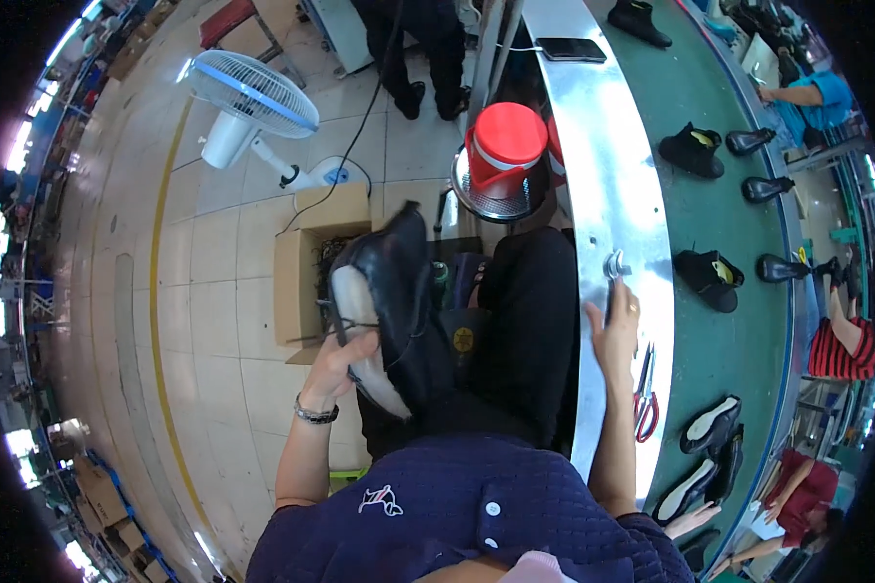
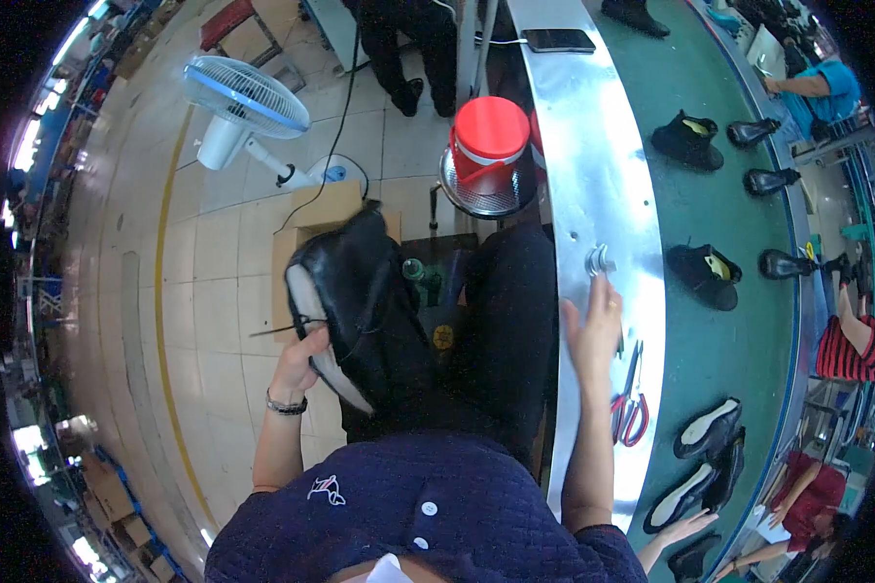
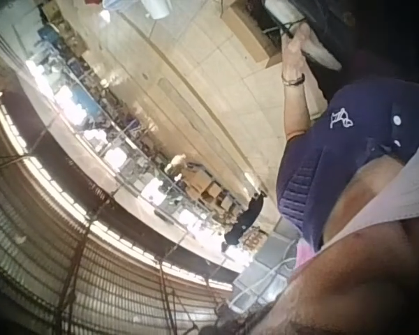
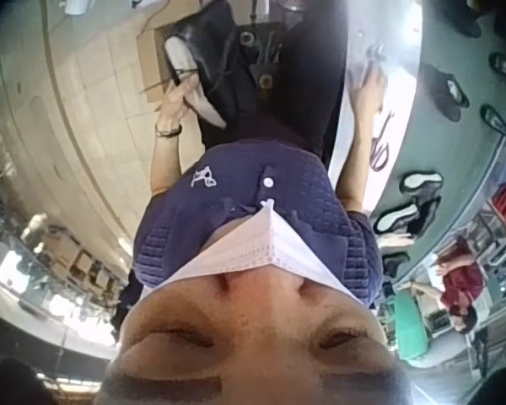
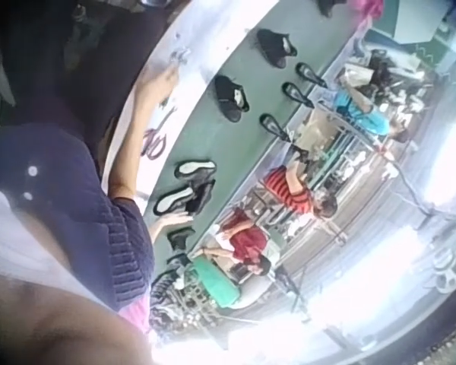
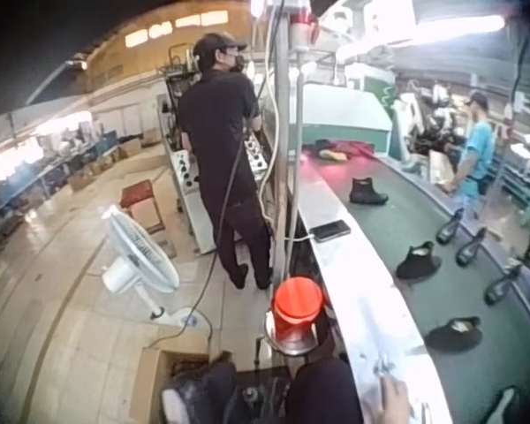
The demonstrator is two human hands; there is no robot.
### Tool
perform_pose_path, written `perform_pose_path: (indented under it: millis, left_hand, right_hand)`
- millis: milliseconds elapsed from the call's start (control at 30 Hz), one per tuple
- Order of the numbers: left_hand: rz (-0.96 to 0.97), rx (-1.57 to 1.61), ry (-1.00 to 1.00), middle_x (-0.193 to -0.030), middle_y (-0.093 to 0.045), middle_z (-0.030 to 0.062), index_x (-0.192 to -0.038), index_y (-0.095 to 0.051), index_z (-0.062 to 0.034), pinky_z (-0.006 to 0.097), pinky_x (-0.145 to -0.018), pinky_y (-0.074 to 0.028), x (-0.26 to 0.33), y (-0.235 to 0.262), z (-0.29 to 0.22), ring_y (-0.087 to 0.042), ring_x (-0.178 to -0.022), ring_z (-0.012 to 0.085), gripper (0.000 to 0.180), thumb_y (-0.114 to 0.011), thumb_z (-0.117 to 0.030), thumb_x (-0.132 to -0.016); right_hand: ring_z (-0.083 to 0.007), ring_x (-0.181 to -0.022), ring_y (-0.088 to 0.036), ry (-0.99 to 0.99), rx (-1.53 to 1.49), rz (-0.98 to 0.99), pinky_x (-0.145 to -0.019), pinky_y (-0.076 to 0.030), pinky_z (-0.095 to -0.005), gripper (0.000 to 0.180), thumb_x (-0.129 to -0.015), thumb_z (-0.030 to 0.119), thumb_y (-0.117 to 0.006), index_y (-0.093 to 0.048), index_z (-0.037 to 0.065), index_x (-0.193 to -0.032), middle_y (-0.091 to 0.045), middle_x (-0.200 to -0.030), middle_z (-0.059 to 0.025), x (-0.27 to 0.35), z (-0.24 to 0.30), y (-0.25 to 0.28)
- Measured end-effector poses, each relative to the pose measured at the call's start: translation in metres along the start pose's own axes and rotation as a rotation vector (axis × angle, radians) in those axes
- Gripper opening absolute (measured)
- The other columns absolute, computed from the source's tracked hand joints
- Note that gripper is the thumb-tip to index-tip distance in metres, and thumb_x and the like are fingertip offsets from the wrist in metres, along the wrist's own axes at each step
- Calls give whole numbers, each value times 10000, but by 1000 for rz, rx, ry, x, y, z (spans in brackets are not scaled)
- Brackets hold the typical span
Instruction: Trimming and finishing the sole edges of a shoe using pliers and scissors.
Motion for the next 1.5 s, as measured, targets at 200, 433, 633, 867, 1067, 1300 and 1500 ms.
perform_pose_path:
  millis: [200, 433, 633, 867, 1067, 1300, 1500]
  left_hand:
    - [20, -224, 140, -1144, -638, 72, -1241, -571, -6, 294, -878, -487, -2, -64, -23, -597, -1004, 133, 485, -711, -301, -883]
    - [83, -265, 110, -1175, -612, 71, -1367, -457, -42, 303, -878, -493, -30, -81, -16, -589, -1024, 139, 613, -702, -340, -890]
    - [115, -490, -99, -1310, -538, 163, -1494, -254, -24, 345, -1023, -407, -51, -79, 0, -538, -1179, 242, 809, -668, -381, -899]
    - [153, -564, -423, -1462, -405, 199, -1513, -235, -18, 336, -1076, -339, -57, -74, -16, -407, -1341, 224, 710, -530, -357, -963]
    - [64, -293, -325, -1323, -532, 185, -1418, -412, 2, 309, -1028, -363, -88, -89, -24, -517, -1198, 225, 621, -593, -355, -943]
    - [-192, -500, -550, -1021, -665, 124, -1237, -605, -17, 269, -774, -459, -94, -92, -22, -602, -863, 156, 378, -607, -239, -931]
    - [-242, -493, -601, -914, -676, 67, -1168, -645, -10, 231, -676, -450, -100, -97, -20, -565, -751, 82, 298, -598, -149, -909]
  right_hand:
    - [-389, -1150, -481, -61, 101, 12, -987, -405, -464, 598, -874, 186, -669, -448, 61, -1415, -500, -1258, -233, 17, -47, -6]
    - [-110, -772, -529, -544, -901, 192, -746, -432, -250, 539, -975, 254, -517, -416, -39, -1416, -572, -875, -35, 10, -2, -1]
    - [-189, -858, -568, -319, -1282, 772, -870, -443, -309, 678, -928, 16, -525, -219, 68, -1531, -605, -969, -103, 11, 118, 46]
    - [-274, -1131, -612, -322, -1158, 1242, -948, -472, -347, 641, -998, 58, -436, -106, 101, -1545, -599, -1244, -227, -15, 187, 46]
    - [-274, -1063, -644, -463, -1100, 1294, -959, -512, -412, 631, -1010, 86, -446, -110, 130, -1543, -626, -1161, -181, -35, 197, 38]
    - [-136, -793, -586, -337, -806, 1324, -746, -553, -322, 644, -1000, 111, -500, -155, 172, -1541, -534, -904, -48, -50, 204, 43]
    - [-108, -690, -546, -18, -791, 1078, -618, -523, -267, 624, -1008, 75, -470, -148, 124, -1541, -518, -804, -32, -27, 187, 25]
Point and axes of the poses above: each hand's wrist, its own x-axis away from the middle knuckle, its own y-axis out of the back of the hand, z = x × y, the point moved 3 cm from there along -x, towards the middle knuckle
